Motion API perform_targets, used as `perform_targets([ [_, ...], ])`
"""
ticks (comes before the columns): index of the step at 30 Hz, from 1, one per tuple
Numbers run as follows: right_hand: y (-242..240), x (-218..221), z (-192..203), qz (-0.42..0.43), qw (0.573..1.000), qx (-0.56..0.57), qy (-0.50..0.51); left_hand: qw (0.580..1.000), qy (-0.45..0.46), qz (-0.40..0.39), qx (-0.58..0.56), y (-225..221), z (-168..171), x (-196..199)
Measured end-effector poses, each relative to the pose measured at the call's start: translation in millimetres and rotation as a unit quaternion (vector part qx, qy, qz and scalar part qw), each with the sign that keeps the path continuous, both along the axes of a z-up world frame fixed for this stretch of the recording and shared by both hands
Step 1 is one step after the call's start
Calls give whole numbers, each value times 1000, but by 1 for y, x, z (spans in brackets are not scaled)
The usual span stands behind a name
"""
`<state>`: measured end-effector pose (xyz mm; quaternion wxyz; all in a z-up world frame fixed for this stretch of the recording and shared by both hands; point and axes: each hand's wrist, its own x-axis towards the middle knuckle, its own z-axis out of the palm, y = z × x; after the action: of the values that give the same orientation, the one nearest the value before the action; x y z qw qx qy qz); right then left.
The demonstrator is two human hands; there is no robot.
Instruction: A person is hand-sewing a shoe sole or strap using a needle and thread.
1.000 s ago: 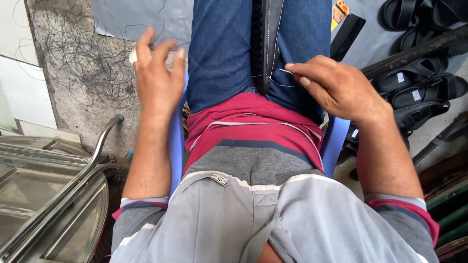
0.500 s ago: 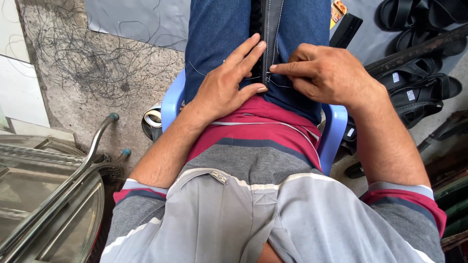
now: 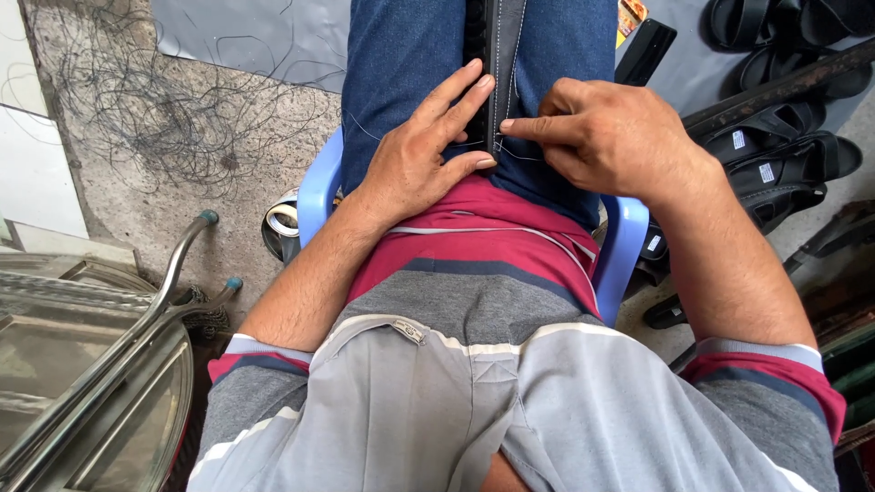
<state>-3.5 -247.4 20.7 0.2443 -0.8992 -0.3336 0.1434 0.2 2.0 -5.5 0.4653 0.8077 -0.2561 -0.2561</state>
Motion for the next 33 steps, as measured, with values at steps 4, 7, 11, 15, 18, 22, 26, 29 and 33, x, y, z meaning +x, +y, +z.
perform_targets([
  [4,11,-6,12,-3,987,-140,-81,999,-17,-30,13,0,-7,2],
  [7,18,-8,17,-8,975,-189,-114,999,-38,-22,27,-2,-14,3],
  [11,14,-14,3,-48,989,-108,-85,997,-67,-9,43,-4,-26,0],
  [15,13,-17,-11,-71,996,16,-47,996,-77,2,55,-5,-31,-1],
  [18,14,-16,-15,-77,994,69,-36,995,-80,-6,56,-6,-35,0],
  [22,16,-12,-18,-79,992,101,-5,995,-85,3,61,-6,-38,0],
  [26,21,-9,-17,-74,990,120,1,995,-77,17,57,-10,-38,-1],
  [29,23,-11,-20,-80,989,122,-1,995,-80,15,57,-14,-38,-3],
  [33,23,-7,-13,-74,986,141,40,992,-102,16,68,-15,-31,-4],
])
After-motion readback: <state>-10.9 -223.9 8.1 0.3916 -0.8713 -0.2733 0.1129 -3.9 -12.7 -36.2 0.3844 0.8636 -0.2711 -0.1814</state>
